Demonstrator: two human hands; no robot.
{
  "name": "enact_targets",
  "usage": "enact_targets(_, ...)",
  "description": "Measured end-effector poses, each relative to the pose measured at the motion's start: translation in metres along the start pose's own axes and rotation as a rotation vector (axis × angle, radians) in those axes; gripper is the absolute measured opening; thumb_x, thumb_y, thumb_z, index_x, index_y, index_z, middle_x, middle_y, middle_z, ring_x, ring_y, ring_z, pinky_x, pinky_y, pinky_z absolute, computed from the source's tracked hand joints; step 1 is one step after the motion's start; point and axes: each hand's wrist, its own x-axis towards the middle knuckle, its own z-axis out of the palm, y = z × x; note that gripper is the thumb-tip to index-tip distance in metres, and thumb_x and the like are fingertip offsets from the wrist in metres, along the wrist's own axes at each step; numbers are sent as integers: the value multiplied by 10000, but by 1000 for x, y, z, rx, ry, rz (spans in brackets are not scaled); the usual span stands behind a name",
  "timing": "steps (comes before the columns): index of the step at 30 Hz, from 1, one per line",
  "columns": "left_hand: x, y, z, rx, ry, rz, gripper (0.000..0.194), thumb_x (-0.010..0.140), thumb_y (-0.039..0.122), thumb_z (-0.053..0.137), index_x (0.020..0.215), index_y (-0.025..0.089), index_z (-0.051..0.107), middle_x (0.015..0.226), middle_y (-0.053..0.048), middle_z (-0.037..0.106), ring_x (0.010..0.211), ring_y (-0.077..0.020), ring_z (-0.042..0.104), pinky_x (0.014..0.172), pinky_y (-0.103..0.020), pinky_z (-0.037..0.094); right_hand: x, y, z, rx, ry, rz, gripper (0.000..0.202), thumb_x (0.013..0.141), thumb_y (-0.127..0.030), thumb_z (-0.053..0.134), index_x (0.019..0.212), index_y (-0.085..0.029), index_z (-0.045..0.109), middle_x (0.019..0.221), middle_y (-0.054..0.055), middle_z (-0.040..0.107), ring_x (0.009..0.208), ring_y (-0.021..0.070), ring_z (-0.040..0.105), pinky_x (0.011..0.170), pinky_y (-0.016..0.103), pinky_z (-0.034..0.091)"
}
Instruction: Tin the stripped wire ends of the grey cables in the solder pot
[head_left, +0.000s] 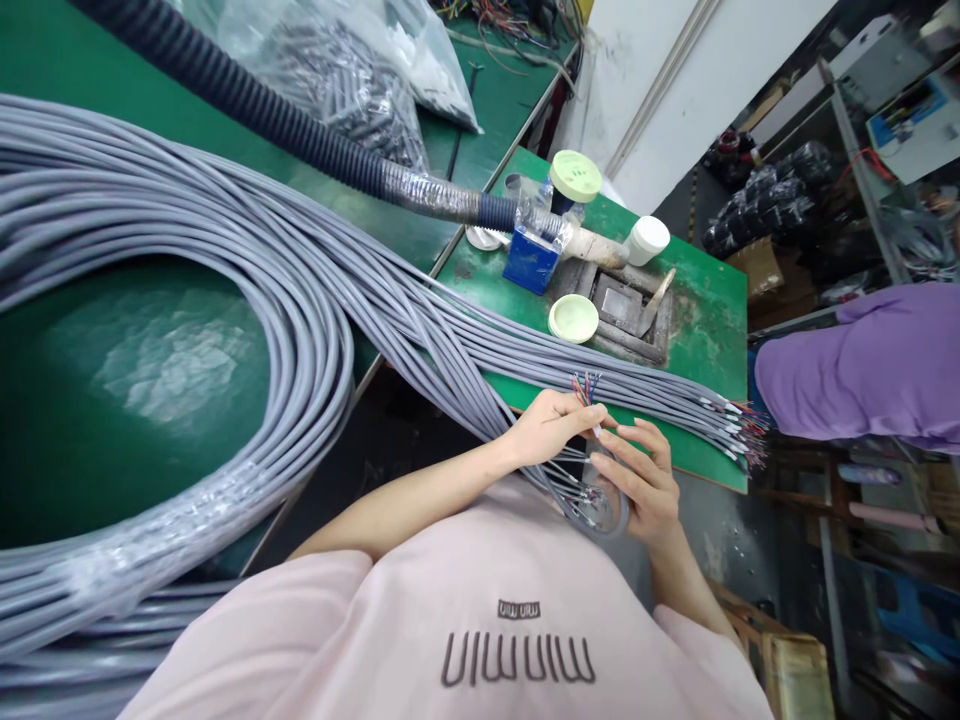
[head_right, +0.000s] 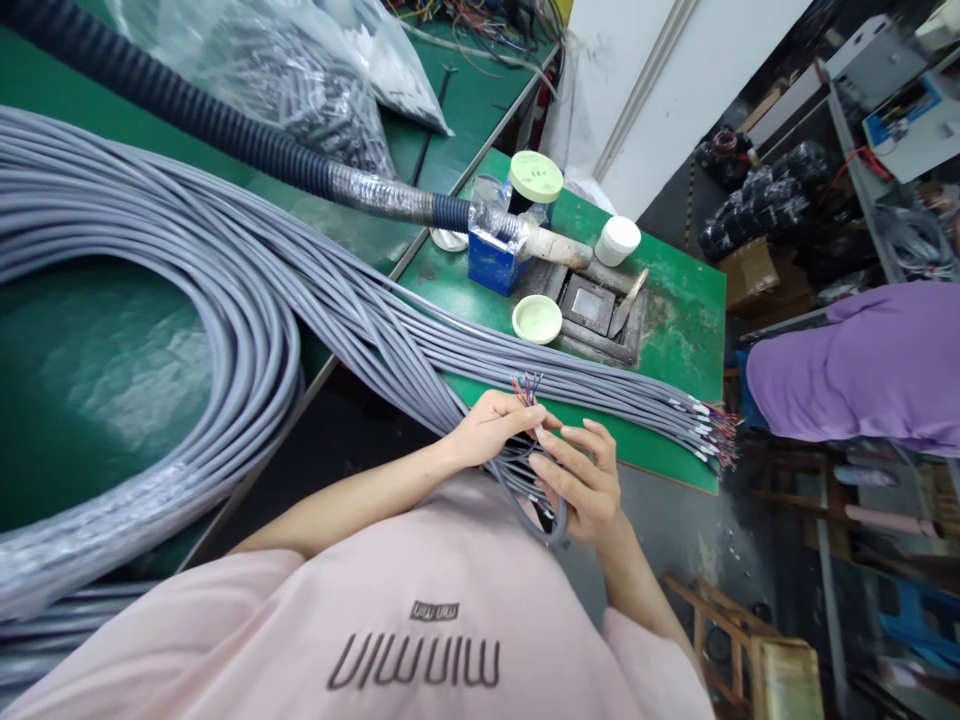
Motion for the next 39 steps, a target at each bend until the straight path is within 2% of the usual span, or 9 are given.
enact_targets(15,0,-2,3,-107,13,-128,499,768,566,650,674,86,747,760,-113,742,662,-161,638,672,-262,496,-7,-3,3,-33,18,34,464,832,-197,646,1267,-353,604,1222,4,694,1156,240,582,1027,532,455)
enact_targets(20,0,-1,3,-111,7,-131,488,769,559,653,771,85,771,749,-102,739,637,-144,615,656,-251,479,-7,-4,3,-49,25,28,480,813,-188,667,1260,-352,608,1215,2,698,1152,243,580,1018,530,460)
enact_targets(25,1,-3,3,-106,-7,-119,475,793,541,644,725,86,763,784,-107,745,635,-126,603,647,-235,466,-7,-4,3,-80,18,26,469,821,-188,656,1252,-368,609,1209,-8,700,1153,238,580,1020,516,459)
enact_targets(28,2,-5,3,-108,26,-119,446,774,517,680,673,88,744,791,-104,740,650,-119,599,647,-226,466,-9,-4,4,-93,19,27,458,823,-191,653,1246,-360,612,1220,-1,694,1155,237,580,1030,515,450)
enact_targets(34,5,-10,4,-261,124,-127,346,765,448,718,863,117,743,674,-17,663,545,-64,544,572,-191,453,-12,-6,4,-115,15,58,444,832,-204,646,1251,-347,606,1246,10,677,1167,236,573,1049,513,433)
enact_targets(39,6,-8,5,-388,226,-149,286,726,383,766,827,120,718,712,-6,664,523,-56,570,543,-183,488,-11,-10,6,-111,19,63,463,813,-182,664,1244,-343,609,1243,13,677,1150,239,577,1034,509,449)
